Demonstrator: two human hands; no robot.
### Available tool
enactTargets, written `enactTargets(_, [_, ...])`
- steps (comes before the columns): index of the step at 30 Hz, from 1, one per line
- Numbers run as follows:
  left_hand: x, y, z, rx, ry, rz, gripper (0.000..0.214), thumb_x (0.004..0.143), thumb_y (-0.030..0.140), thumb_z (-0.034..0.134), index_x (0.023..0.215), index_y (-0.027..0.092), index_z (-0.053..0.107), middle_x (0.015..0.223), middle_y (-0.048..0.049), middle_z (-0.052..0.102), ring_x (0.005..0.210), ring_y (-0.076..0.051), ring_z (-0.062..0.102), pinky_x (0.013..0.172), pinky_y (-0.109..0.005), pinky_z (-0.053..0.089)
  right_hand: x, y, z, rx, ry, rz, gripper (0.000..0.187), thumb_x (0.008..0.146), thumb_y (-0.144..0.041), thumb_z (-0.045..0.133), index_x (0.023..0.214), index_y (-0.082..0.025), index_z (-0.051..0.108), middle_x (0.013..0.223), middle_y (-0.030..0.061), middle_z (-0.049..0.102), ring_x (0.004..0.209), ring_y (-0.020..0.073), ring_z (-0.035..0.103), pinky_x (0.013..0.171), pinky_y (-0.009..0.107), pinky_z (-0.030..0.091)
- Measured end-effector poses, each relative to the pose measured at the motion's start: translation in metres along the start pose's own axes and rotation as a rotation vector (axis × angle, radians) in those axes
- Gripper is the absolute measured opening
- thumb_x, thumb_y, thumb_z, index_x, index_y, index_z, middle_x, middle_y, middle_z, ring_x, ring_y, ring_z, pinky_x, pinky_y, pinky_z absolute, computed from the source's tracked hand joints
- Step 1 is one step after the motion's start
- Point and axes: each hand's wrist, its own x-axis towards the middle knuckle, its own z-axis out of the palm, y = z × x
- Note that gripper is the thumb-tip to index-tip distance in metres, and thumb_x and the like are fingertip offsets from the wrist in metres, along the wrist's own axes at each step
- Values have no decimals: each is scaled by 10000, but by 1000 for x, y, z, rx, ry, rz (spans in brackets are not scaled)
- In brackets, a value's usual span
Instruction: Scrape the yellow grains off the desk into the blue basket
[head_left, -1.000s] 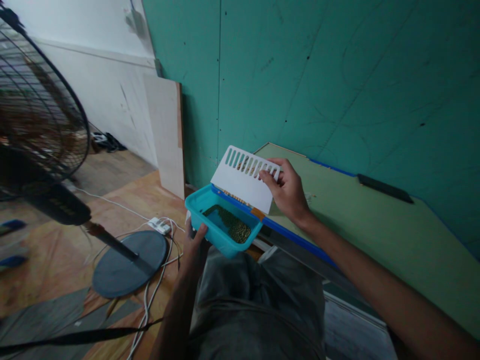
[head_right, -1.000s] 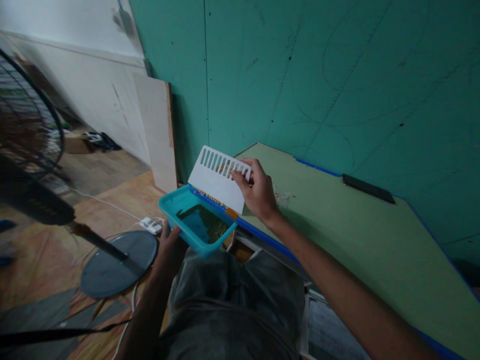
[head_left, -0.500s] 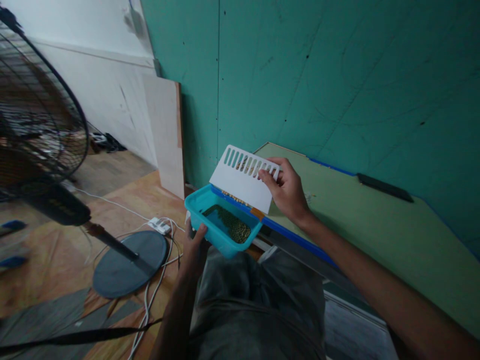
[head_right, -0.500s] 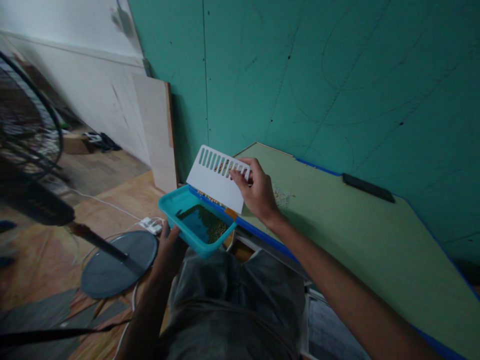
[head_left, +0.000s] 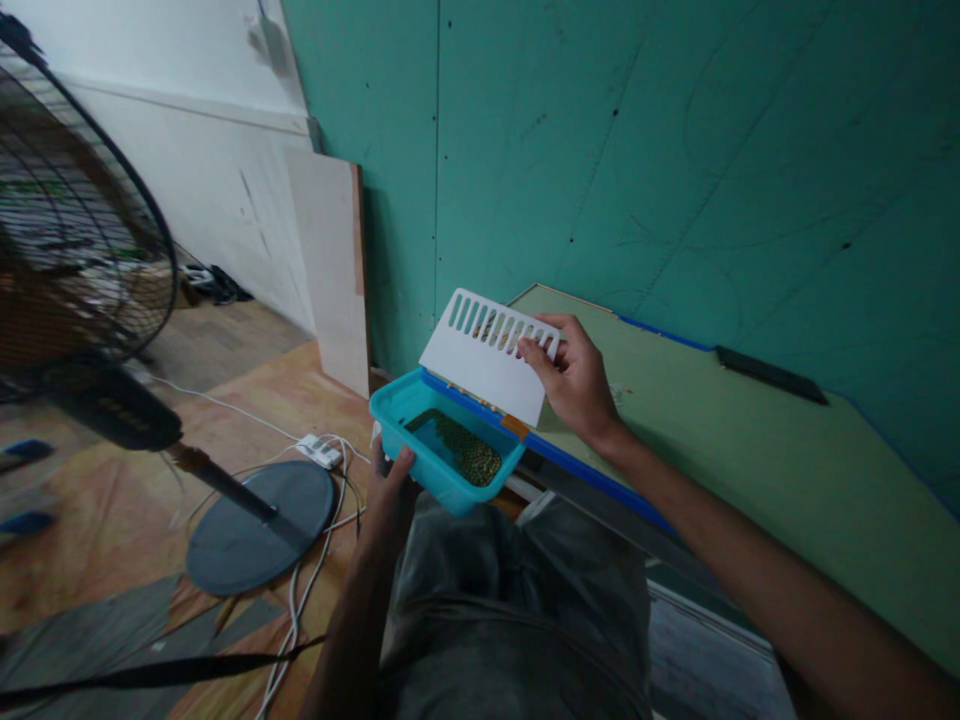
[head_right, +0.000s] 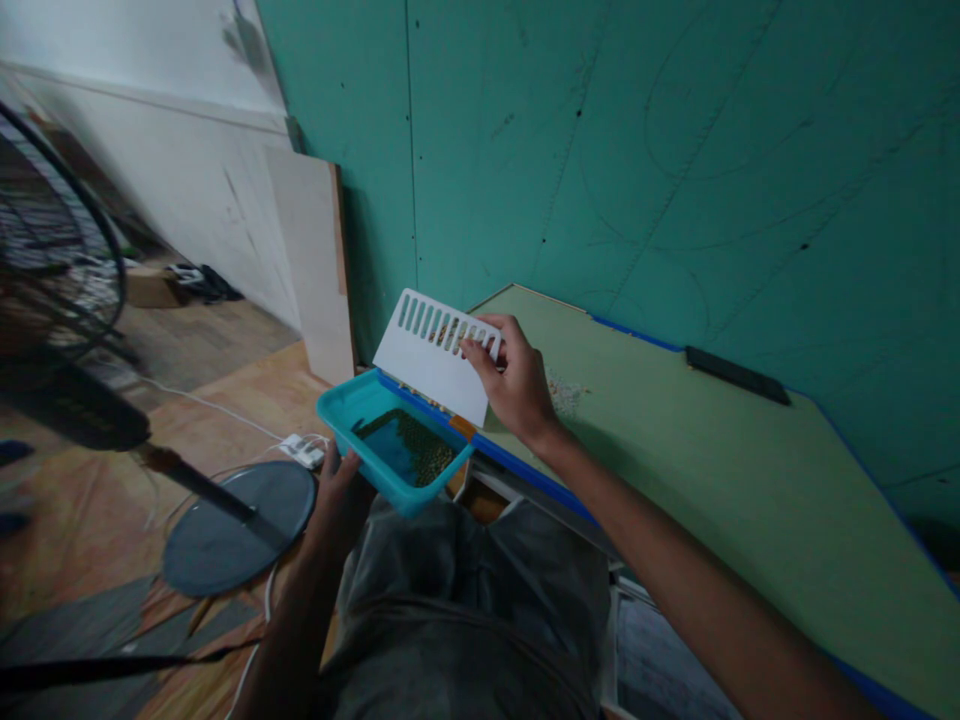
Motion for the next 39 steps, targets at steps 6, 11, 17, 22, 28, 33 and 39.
enactTargets(6, [0,0,1,11,8,2,702,755,478,942,1375,356,636,1199,-39,753,994,-252,771,817,-367,656,0,-1,0,0,-4,5,411,953,-559,722,1219,-260,627,983,52,800,820,210,770,643,308,597])
enactTargets(11, [0,-1,1,19,11,20,698,746,487,942,1363,362,640,1217,-42,748,1041,-272,767,858,-399,653,0,0,0,4,-9,2,424,957,-569,720,1233,-262,625,998,52,799,819,206,767,641,303,595])
enactTargets(17, [0,-1,0,31,14,12,626,794,466,916,1344,361,637,1227,-32,738,1000,-246,768,876,-406,639,-1,-3,0,24,-26,-4,413,957,-549,733,1227,-257,623,969,43,794,808,204,765,645,299,589])
enactTargets(22, [-1,0,-1,19,-4,-2,639,793,462,920,1352,362,628,1189,-22,741,948,-231,771,841,-386,640,-1,-1,0,-1,3,8,410,960,-560,720,1227,-266,620,976,48,794,828,216,772,659,315,604])
enactTargets(28, [0,0,-1,26,0,-9,669,779,471,933,1355,345,618,1205,-36,734,972,-236,763,846,-377,646,-1,-1,0,-18,-5,5,400,963,-551,712,1226,-263,623,1006,55,804,833,211,771,660,312,602])
enactTargets(33, [1,-1,-1,7,4,-5,668,786,464,931,1362,349,613,1240,-42,724,1023,-243,759,856,-364,645,-1,-3,0,4,-10,-4,374,973,-516,718,1226,-256,628,994,53,810,817,203,770,678,313,601])
enactTargets(39, [-1,2,-1,23,-8,-15,579,822,449,907,1314,341,621,1183,-18,723,983,-217,751,831,-337,634,-2,-4,0,-6,-5,3,385,966,-527,720,1224,-257,625,1006,53,811,834,208,774,677,318,605])
